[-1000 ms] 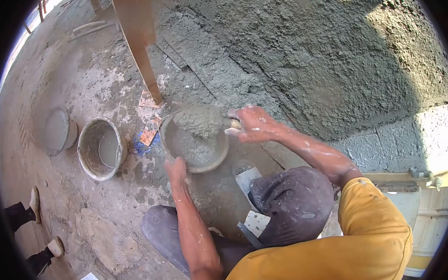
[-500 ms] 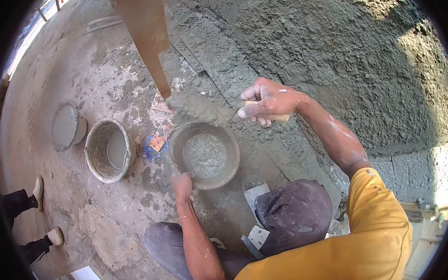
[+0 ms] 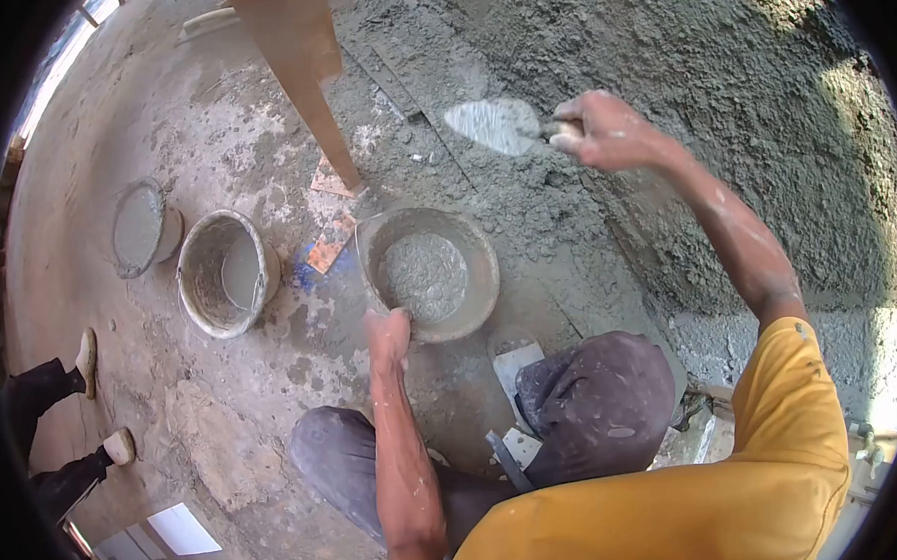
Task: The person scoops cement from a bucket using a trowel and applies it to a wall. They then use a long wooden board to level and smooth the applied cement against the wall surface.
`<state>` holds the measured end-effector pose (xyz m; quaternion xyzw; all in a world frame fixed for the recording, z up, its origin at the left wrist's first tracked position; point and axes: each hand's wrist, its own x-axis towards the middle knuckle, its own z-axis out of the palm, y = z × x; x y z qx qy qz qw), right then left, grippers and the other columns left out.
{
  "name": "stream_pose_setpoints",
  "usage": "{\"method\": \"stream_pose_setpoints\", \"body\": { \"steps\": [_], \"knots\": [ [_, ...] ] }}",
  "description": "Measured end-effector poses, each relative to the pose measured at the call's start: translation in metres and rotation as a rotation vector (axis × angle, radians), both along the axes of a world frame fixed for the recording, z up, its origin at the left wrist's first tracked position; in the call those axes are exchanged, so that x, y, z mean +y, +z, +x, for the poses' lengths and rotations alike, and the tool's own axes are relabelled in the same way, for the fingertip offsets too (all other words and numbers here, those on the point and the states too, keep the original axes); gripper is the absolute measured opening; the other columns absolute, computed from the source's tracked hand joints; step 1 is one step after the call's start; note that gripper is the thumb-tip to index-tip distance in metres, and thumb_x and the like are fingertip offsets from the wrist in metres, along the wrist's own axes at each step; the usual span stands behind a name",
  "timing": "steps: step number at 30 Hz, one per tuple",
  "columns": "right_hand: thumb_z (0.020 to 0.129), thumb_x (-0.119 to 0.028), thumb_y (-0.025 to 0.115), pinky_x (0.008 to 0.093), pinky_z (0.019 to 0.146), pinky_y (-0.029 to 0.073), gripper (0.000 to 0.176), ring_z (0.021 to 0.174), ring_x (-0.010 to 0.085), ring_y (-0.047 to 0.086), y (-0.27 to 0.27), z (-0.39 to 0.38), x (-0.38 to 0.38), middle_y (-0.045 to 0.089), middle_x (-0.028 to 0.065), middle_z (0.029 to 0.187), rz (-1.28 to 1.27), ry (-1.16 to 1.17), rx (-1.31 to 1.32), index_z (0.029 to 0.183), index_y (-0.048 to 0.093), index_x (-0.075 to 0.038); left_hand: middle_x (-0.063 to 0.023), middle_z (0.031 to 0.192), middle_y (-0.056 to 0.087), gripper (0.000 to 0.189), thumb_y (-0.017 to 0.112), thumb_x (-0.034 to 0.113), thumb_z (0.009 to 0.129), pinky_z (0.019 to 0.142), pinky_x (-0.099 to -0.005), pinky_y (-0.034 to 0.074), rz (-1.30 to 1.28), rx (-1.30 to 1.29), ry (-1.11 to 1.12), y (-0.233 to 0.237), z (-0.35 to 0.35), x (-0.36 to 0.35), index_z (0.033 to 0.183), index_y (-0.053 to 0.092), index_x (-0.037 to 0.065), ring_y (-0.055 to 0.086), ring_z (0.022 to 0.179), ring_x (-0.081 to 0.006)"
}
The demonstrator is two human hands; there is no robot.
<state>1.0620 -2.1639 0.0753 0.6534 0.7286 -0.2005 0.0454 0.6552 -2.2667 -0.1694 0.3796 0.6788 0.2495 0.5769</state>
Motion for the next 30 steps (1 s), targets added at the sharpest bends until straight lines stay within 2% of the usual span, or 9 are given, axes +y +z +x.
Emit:
{"method": "stream_pose_setpoints", "body": {
  "steps": [6,9,10,13,16,18,20,25,30],
  "knots": [
    [0.082,-0.010,0.069,0.0458,0.063,0.056,0.008,0.065,0.0309,0.072,-0.167,-0.115,-0.108,0.063,0.0122,0.061,0.285,0.558,-0.138,0.076,0.071,-0.005,-0.0110,0.082,0.067,0.029,0.064,0.006,0.079,0.057,-0.0386,0.049,0.146,0.034,0.028,0.003,0.027,-0.018,0.104,0.066,-0.009,0.063,0.067,-0.0199],
    [0.084,-0.010,0.069,0.0450,0.066,0.057,0.007,0.074,0.0308,0.076,-0.148,-0.133,-0.121,0.074,0.0157,0.078,0.483,0.310,-0.240,0.084,0.073,-0.005,-0.0134,0.093,0.069,0.034,0.061,0.002,0.080,0.066,-0.0379,0.051,0.221,0.019,0.065,0.003,0.033,-0.023,0.111,0.065,-0.009,0.065,0.077,-0.0208],
    [0.082,-0.011,0.070,0.0445,0.069,0.059,0.015,0.083,0.0330,0.078,-0.144,-0.130,-0.119,0.077,0.0201,0.100,0.313,0.205,-0.296,0.094,0.073,-0.003,-0.0148,0.100,0.070,0.039,0.059,0.000,0.080,0.073,-0.0373,0.051,0.228,-0.009,0.079,0.010,0.038,-0.026,0.118,0.064,-0.009,0.066,0.085,-0.0219],
    [0.083,-0.017,0.070,0.0463,0.074,0.060,0.023,0.088,0.0390,0.077,-0.183,-0.137,-0.122,0.076,0.0235,0.105,-0.221,0.333,-0.226,0.100,0.070,-0.001,-0.0220,0.132,0.073,0.068,0.052,-0.006,0.080,0.109,-0.0370,0.049,0.253,-0.096,0.071,0.035,0.054,-0.031,0.148,0.057,-0.009,0.069,0.122,-0.0302],
    [0.085,-0.029,0.070,0.0542,0.084,0.059,0.037,0.095,0.0470,0.075,-0.215,-0.139,-0.159,0.076,0.0283,0.095,-0.192,0.076,0.160,0.105,0.074,0.002,-0.0218,0.133,0.072,0.065,0.053,-0.007,0.080,0.108,-0.0373,0.050,0.160,-0.047,0.085,0.041,0.045,-0.040,0.145,0.058,-0.010,0.069,0.121,-0.0284],
    [0.088,-0.034,0.070,0.0569,0.089,0.057,0.043,0.099,0.0487,0.073,-0.187,-0.143,-0.171,0.075,0.0299,0.096,-0.249,-0.079,0.284,0.110,0.075,0.003,-0.0196,0.133,0.072,0.063,0.055,-0.007,0.081,0.106,-0.0366,0.050,0.178,-0.114,0.146,0.047,0.038,-0.047,0.144,0.059,-0.010,0.068,0.120,-0.0254],
    [0.090,-0.035,0.071,0.0572,0.089,0.056,0.045,0.100,0.0495,0.073,-0.138,-0.137,-0.170,0.075,0.0309,0.097,-0.134,-0.109,0.339,0.112,0.074,0.005,-0.0172,0.110,0.071,0.045,0.058,-0.005,0.082,0.082,-0.0372,0.054,0.078,-0.131,0.288,0.087,0.037,-0.056,0.125,0.063,-0.015,0.067,0.094,-0.0232],
    [0.090,-0.034,0.076,0.0562,0.087,0.057,0.046,0.095,0.0505,0.073,0.055,-0.140,-0.149,0.074,0.0312,0.093,-0.049,-0.060,0.396,0.111,0.073,0.007,-0.0151,0.108,0.072,0.047,0.059,-0.005,0.085,0.084,-0.0361,0.055,-0.049,-0.047,0.284,0.145,-0.001,-0.087,0.131,0.061,-0.009,0.069,0.091,-0.0252],
    [0.097,-0.032,0.078,0.0397,0.063,0.057,0.034,0.070,0.0252,0.072,0.226,-0.106,-0.102,0.073,0.0155,0.079,-0.412,-0.233,0.769,0.102,0.074,0.002,-0.0119,0.104,0.065,0.036,0.062,-0.006,0.083,0.072,-0.0341,0.053,-0.024,-0.173,0.535,0.267,-0.014,-0.115,0.119,0.057,-0.009,0.062,0.084,-0.0204]
  ]
}}
